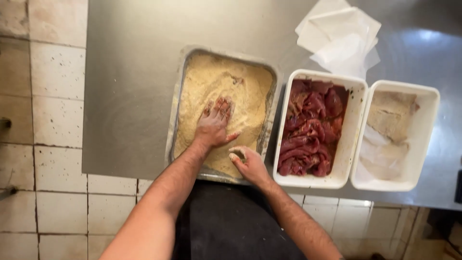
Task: The person takes pieces of raw meat from a container, coats them in a tray of breadcrumbs, and places the coated pieces into a separate container. The person repeats this process for multiple pieces of meat.
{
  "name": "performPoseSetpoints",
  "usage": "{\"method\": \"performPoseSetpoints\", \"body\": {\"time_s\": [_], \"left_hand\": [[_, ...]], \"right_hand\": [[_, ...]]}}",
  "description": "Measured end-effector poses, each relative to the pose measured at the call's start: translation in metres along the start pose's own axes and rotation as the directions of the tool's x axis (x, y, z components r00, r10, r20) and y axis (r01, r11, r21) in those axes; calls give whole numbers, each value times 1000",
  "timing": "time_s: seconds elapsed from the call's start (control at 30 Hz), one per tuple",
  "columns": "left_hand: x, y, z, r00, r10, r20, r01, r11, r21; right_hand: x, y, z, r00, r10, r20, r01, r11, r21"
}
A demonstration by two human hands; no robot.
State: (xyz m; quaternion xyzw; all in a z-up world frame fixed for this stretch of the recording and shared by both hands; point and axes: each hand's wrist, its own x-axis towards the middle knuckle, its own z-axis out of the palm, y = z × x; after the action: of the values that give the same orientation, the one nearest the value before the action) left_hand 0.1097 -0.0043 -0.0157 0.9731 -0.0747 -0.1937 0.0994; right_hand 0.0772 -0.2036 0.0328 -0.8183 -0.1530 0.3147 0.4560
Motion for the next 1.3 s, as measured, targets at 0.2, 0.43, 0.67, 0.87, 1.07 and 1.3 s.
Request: {"method": "performPoseSetpoints", "body": {"time_s": [0.2, 0.43, 0.67, 0.87, 1.07, 1.3], "left_hand": [[-5, 0, -30, 994, 31, 102, -27, 999, -39], [-9, -6, 50, 968, 137, -212, -121, 989, 86], [-17, 12, 50, 953, 210, -220, -220, 975, -22], [-3, 20, 34, 901, 274, -336, -291, 957, 0], [44, 17, 45, 968, 237, -83, -238, 971, -1], [64, -5, -34, 979, 202, -30, -198, 974, 107]], "right_hand": [[-10, 1, 5, 997, 71, 5, -70, 997, -18], [-16, -2, 7, 997, 54, -52, -53, 998, 19], [-8, 5, 7, 995, -1, -103, 8, 998, 67], [-9, 23, 12, 992, 19, -122, -7, 995, 97], [-2, 34, 12, 992, 49, -116, -33, 990, 133], [4, 23, 13, 997, 30, -72, -19, 989, 144]]}}
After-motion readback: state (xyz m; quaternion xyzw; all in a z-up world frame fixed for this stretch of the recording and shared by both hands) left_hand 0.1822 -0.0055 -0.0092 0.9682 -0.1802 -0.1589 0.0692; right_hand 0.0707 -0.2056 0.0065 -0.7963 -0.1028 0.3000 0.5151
